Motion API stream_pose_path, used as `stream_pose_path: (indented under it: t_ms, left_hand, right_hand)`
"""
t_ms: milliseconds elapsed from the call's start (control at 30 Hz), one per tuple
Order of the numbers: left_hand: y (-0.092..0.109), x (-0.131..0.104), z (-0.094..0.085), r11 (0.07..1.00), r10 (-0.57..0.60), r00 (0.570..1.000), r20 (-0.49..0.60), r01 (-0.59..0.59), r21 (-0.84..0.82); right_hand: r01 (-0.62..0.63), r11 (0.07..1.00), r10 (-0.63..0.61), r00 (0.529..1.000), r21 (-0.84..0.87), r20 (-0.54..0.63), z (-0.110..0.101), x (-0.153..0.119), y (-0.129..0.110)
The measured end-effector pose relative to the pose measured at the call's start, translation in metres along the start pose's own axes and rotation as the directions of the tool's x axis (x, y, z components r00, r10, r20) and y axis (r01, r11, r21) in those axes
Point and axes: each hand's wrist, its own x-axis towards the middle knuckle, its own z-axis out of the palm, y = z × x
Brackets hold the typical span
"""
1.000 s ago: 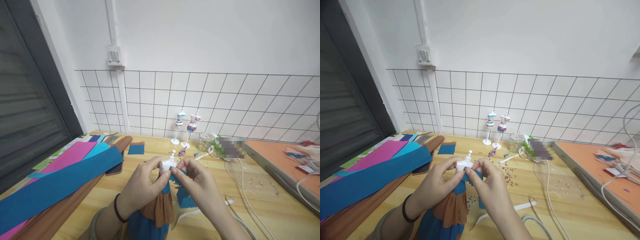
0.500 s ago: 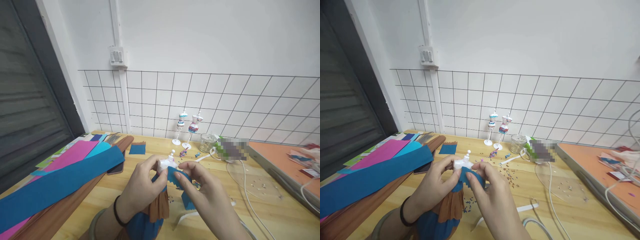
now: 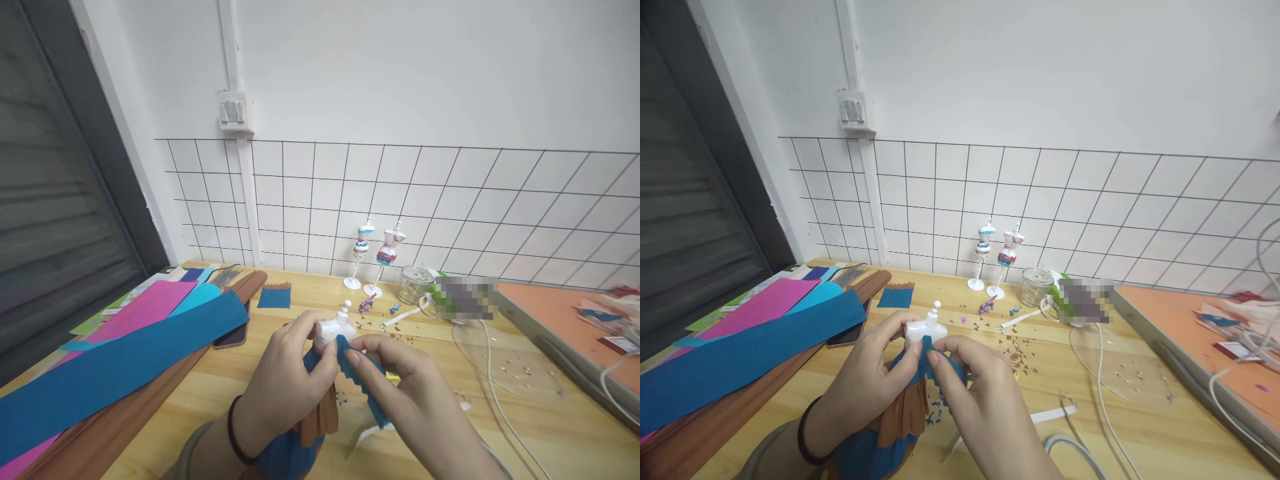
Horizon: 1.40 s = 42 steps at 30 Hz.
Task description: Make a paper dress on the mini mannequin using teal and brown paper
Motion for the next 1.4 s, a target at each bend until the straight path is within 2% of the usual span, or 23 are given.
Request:
stream_pose_path:
  t_ms: [300, 433, 900, 1267, 1400]
  left_hand:
    - [0.0007, -0.0011, -0.0004, 0.999, 0.035, 0.999, -0.009, -0.034, 0.037]
    - [0.0009, -0.0012, -0.0004, 0.999, 0.047, 0.999, -0.008, -0.047, 0.011]
    - [0.0033, -0.0027, 0.0, 0.998, 0.013, 1.0, 0.013, -0.012, -0.056]
    - [0.0026, -0.0021, -0.0026, 0.998, -0.005, 0.999, 0.037, 0.007, -0.061]
    - [0.0012, -0.001, -0.0022, 0.998, 0.007, 0.999, 0.038, -0.004, -0.062]
  right_hand:
    - [0.172, 0.98, -0.176, 0.984, -0.099, -0.032, -0.0017, -0.0015, -0.0035]
    - [0.199, 0.972, -0.207, 0.977, -0.127, -0.054, -0.0008, -0.0018, -0.001]
    - [0.069, 0.994, -0.076, 0.994, -0.084, -0.078, -0.0009, 0.001, 0.0021]
    - [0.049, 0.996, -0.051, 0.998, -0.07, -0.036, -0.003, 0.0005, -0.001]
    - [0.064, 0.995, -0.068, 0.996, -0.08, -0.056, -0.0032, 0.0011, 0.0]
